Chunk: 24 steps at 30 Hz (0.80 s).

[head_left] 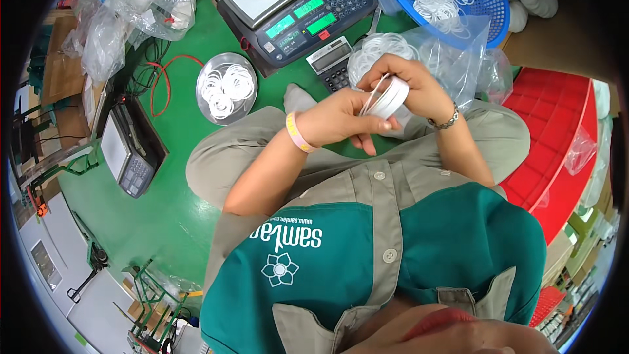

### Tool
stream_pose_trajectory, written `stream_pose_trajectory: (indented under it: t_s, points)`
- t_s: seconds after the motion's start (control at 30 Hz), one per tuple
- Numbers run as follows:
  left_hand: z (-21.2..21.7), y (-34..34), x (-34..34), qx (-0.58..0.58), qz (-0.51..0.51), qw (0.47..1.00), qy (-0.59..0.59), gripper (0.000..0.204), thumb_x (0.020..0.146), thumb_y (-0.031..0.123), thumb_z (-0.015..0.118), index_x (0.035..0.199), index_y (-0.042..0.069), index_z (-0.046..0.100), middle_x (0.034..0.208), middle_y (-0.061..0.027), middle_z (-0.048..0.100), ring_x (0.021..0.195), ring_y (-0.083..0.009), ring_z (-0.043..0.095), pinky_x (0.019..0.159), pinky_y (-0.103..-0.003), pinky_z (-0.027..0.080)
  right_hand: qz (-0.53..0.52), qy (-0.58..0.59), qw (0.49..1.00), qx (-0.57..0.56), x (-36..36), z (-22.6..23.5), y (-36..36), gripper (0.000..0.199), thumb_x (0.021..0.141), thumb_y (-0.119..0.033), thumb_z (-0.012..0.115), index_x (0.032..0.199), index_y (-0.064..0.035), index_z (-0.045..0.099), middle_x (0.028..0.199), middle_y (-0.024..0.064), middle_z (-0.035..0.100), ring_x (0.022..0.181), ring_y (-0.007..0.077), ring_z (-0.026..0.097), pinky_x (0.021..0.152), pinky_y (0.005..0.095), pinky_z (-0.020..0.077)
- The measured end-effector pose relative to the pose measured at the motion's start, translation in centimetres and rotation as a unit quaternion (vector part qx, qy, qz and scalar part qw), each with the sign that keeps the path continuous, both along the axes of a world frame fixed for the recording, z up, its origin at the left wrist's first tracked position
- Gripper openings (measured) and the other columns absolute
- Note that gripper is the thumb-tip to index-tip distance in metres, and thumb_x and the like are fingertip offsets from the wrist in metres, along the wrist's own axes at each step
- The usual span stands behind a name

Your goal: Count and weigh white plastic rings and place them into plastic bags for packaging.

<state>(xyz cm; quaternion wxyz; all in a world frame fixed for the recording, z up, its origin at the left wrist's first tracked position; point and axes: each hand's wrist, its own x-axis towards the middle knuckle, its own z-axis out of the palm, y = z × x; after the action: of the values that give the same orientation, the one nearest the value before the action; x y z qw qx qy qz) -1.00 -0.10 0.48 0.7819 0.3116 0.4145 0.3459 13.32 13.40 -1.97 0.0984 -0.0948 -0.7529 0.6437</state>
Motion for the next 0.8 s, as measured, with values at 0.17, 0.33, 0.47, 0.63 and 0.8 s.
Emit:
stream_pose_trajectory:
  t_s: [0.17, 0.33, 0.47, 0.63, 0.8]
  points:
    - [0.2, -0.1, 0.1, 0.027, 0.009, 1.0, -0.013, 0.024, 0.086, 0.016, 0.06, 0.104, 0.001, 0.062, 0.093, -0.0044, 0.065, 0.069, -0.0105, 0.065, 0.057, -0.018, 0.049, -0.057, -0.019, 0.997, -0.052, -0.3, -0.1, -0.7, 0.017, 0.08, -0.007, 0.059, 0.097, -0.0029, 0.058, 0.093, 0.008, 0.064, 0.088, 0.0169, 0.061, 0.078, 0.0296, 0.0491]
    - [0.9, -0.4, 0.3, 0.017, 0.142, 0.989, -0.024, 0.022, 0.085, 0.016, 0.061, 0.1, 0.001, 0.062, 0.096, -0.0093, 0.065, 0.082, -0.0167, 0.065, 0.067, -0.023, 0.051, -0.131, 0.043, 0.987, 0.088, -0.5, 0.5, -0.7, 0.053, 0.072, -0.001, 0.06, 0.123, -0.0079, 0.047, 0.118, 0.0089, 0.053, 0.108, 0.0222, 0.052, 0.09, 0.0343, 0.0413]
    - [1.2, -0.3, -0.1, 0.035, 0.229, 0.973, -0.013, 0.025, 0.086, 0.02, 0.06, 0.103, 0.001, 0.06, 0.097, -0.0104, 0.065, 0.09, -0.0194, 0.064, 0.073, -0.028, 0.051, -0.202, 0.101, 0.963, 0.15, 0.2, 2.2, 0.1, 0.054, 0.069, 0.002, 0.055, 0.123, -0.0069, 0.05, 0.126, 0.0112, 0.047, 0.114, 0.0246, 0.046, 0.095, 0.0367, 0.0371]
    - [1.1, -0.3, 0.1, 0.042, 0.241, 0.97, -0.004, 0.022, 0.086, 0.016, 0.059, 0.103, 0.001, 0.058, 0.096, -0.01, 0.064, 0.09, -0.0199, 0.064, 0.073, -0.028, 0.051, -0.146, 0.112, 0.967, 0.179, 0.4, 3.0, -0.8, 0.048, 0.071, 0.006, 0.047, 0.116, -0.0055, 0.057, 0.128, 0.0134, 0.047, 0.112, 0.0256, 0.048, 0.092, 0.0351, 0.0395]
    - [1.0, -0.3, 0.2, 0.06, 0.263, 0.963, -0.02, 0.018, 0.085, 0.011, 0.06, 0.1, 0.0, 0.059, 0.092, -0.0083, 0.063, 0.085, -0.0176, 0.063, 0.071, -0.028, 0.052, -0.12, 0.119, 0.969, 0.182, 0.0, 2.2, -1.2, 0.041, 0.076, 0.006, 0.046, 0.114, -0.0051, 0.057, 0.127, 0.012, 0.049, 0.093, 0.0201, 0.056, 0.075, 0.0286, 0.0465]
